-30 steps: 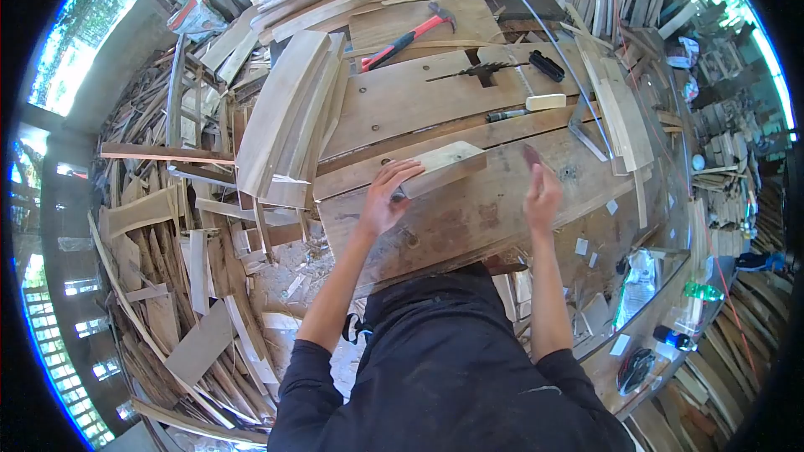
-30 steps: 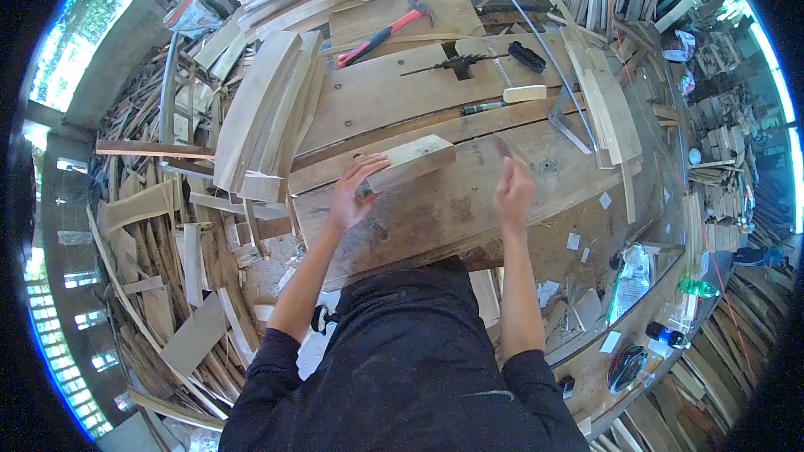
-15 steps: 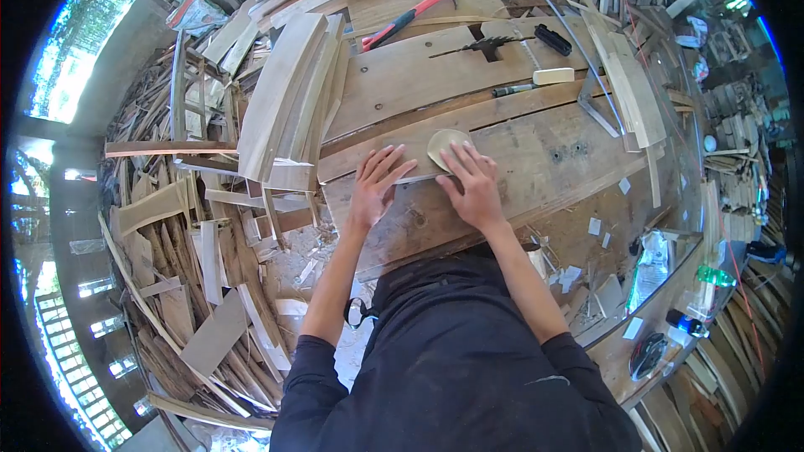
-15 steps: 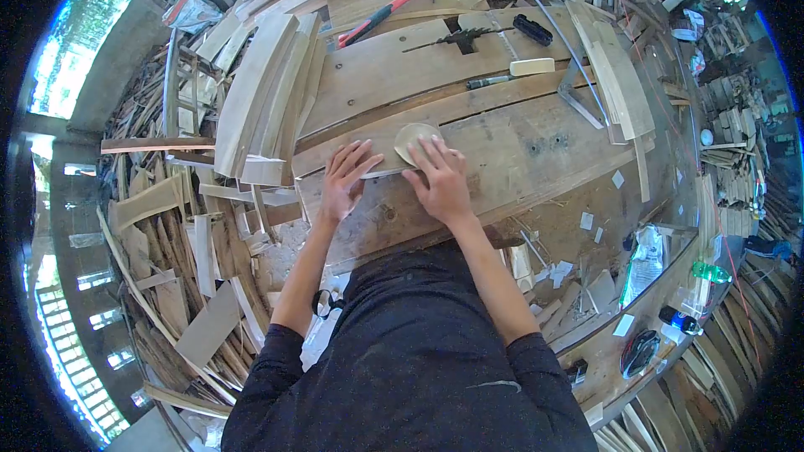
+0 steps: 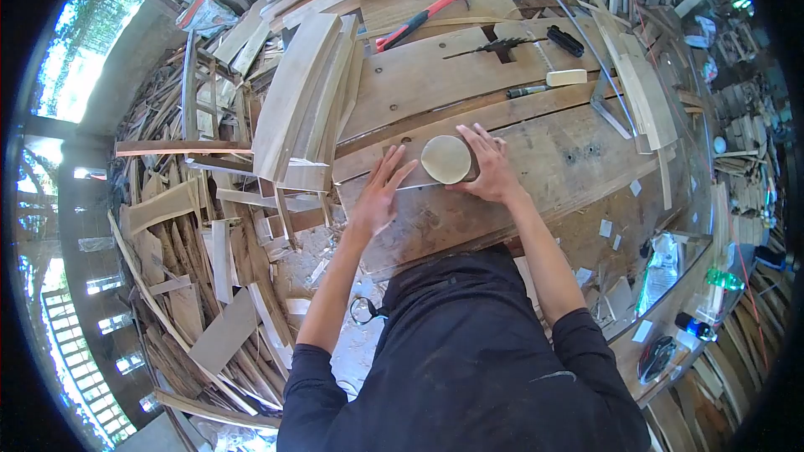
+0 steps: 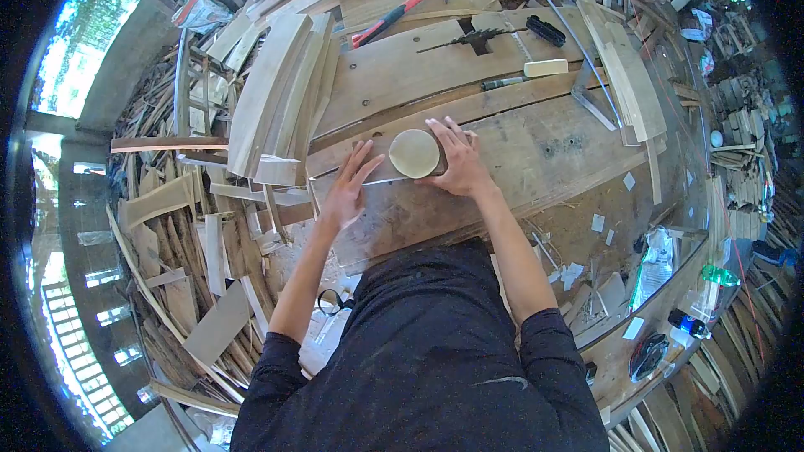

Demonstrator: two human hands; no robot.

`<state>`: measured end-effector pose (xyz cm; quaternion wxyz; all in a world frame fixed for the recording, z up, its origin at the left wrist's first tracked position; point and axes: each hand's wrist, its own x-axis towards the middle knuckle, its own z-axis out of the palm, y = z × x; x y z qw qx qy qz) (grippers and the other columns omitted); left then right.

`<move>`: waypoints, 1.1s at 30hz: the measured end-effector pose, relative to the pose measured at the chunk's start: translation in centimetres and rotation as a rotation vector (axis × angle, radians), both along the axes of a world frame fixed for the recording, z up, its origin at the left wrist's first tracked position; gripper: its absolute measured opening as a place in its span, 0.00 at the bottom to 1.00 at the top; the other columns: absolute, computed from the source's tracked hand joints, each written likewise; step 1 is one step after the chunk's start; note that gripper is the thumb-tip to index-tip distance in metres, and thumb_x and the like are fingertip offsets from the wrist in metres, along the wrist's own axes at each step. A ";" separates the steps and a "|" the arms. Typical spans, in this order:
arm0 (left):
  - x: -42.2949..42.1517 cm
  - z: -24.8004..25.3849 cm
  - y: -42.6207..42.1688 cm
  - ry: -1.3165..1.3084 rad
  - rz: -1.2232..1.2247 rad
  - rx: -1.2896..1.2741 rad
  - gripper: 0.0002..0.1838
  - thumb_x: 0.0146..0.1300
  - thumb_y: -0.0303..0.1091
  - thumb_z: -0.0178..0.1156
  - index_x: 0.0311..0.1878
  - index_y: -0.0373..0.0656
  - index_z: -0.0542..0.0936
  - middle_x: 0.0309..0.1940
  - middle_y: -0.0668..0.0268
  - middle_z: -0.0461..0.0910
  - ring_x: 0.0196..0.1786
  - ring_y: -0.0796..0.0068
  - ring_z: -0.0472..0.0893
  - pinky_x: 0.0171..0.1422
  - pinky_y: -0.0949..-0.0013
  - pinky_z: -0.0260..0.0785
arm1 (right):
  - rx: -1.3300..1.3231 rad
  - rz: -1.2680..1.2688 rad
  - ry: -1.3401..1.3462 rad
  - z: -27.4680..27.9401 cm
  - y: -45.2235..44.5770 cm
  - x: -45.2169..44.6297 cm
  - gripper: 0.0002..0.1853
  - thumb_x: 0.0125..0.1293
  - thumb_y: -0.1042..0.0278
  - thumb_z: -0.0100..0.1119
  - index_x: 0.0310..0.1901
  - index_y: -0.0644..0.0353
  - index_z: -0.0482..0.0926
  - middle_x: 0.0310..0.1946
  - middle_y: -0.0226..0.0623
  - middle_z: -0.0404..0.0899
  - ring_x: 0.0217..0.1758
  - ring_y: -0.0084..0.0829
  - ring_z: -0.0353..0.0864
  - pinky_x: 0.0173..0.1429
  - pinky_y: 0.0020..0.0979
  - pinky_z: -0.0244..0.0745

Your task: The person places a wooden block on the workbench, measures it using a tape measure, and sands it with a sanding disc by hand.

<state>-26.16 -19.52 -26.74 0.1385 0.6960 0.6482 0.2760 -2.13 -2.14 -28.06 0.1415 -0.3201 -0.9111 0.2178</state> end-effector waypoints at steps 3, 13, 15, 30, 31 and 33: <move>2.0 2.1 1.1 -0.026 -0.017 0.162 0.49 0.50 0.14 0.63 0.81 0.49 0.69 0.84 0.56 0.63 0.87 0.51 0.59 0.91 0.46 0.50 | -0.042 0.005 0.044 -0.9 0.0 -0.5 0.64 0.46 0.31 0.84 0.80 0.50 0.61 0.79 0.37 0.68 0.87 0.43 0.59 0.84 0.54 0.49; 6.4 -1.8 3.1 0.224 0.123 -0.084 0.36 0.82 0.47 0.50 0.86 0.42 0.59 0.86 0.56 0.59 0.88 0.62 0.56 0.92 0.49 0.39 | 0.109 -0.049 0.139 -2.1 -1.4 -0.3 0.60 0.48 0.31 0.82 0.78 0.53 0.65 0.77 0.35 0.72 0.85 0.39 0.63 0.84 0.51 0.49; 3.0 -1.6 2.2 0.174 0.233 -0.099 0.36 0.82 0.48 0.49 0.86 0.41 0.59 0.86 0.56 0.59 0.89 0.61 0.55 0.92 0.49 0.38 | 0.092 -0.062 0.149 -1.7 -1.5 -0.3 0.60 0.48 0.30 0.82 0.78 0.53 0.65 0.78 0.35 0.71 0.85 0.39 0.63 0.84 0.51 0.49; 4.6 -1.1 4.3 0.188 0.322 -0.085 0.35 0.83 0.48 0.48 0.85 0.41 0.60 0.86 0.59 0.59 0.89 0.63 0.55 0.92 0.49 0.39 | 0.069 -0.076 0.181 -1.7 -1.5 -0.2 0.59 0.48 0.32 0.81 0.77 0.54 0.65 0.77 0.35 0.72 0.85 0.37 0.65 0.84 0.51 0.50; 5.8 -1.6 4.6 0.267 0.360 -0.074 0.35 0.83 0.48 0.48 0.85 0.41 0.61 0.86 0.59 0.59 0.89 0.63 0.55 0.92 0.48 0.38 | 0.084 -0.072 0.182 -1.6 -1.4 -0.2 0.60 0.47 0.29 0.81 0.77 0.54 0.66 0.76 0.36 0.73 0.84 0.37 0.65 0.84 0.51 0.50; 9.1 -1.2 3.9 0.241 0.200 -0.065 0.35 0.83 0.49 0.48 0.85 0.41 0.61 0.86 0.59 0.59 0.89 0.63 0.55 0.92 0.48 0.38 | 0.153 -0.065 0.145 -4.0 -0.9 -0.1 0.60 0.47 0.27 0.80 0.76 0.54 0.66 0.76 0.36 0.73 0.84 0.37 0.65 0.84 0.51 0.50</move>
